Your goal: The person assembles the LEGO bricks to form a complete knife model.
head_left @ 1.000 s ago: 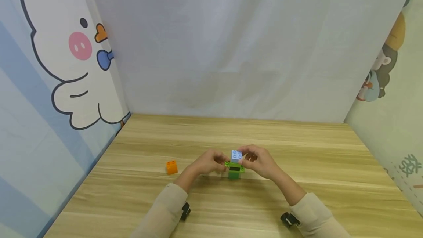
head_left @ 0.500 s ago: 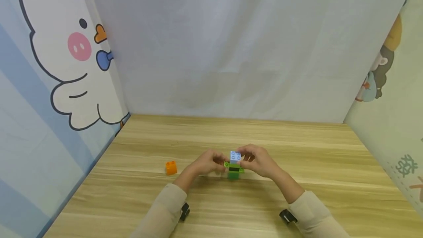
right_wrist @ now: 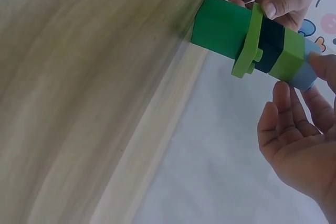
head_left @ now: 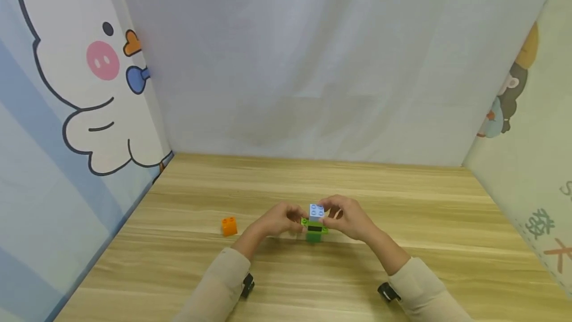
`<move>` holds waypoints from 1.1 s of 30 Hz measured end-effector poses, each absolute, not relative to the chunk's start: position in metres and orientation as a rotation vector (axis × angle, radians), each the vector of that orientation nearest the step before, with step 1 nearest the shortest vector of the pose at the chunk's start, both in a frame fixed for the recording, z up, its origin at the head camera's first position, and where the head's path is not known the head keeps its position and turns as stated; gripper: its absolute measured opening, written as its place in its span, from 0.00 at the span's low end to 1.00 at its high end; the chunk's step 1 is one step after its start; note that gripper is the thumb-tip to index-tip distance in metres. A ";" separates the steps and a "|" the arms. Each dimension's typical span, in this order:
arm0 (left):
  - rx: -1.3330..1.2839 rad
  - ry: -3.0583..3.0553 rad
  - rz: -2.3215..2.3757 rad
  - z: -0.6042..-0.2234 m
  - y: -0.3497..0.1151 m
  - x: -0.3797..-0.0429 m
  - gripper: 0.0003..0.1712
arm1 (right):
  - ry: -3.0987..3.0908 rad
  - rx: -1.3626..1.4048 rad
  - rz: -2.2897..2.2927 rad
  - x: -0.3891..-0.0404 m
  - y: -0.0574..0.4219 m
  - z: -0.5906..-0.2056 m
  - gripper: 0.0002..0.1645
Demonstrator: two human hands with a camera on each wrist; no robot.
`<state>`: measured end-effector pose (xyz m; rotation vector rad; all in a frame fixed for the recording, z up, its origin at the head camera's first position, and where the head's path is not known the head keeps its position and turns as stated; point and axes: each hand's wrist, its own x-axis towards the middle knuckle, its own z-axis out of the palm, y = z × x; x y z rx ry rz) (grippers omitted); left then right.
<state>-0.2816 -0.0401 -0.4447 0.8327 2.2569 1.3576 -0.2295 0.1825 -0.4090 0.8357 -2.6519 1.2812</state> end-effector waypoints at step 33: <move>0.820 2.245 1.370 -0.442 -0.043 -0.279 0.16 | -2.737 0.850 1.305 -0.221 0.189 -0.417 0.32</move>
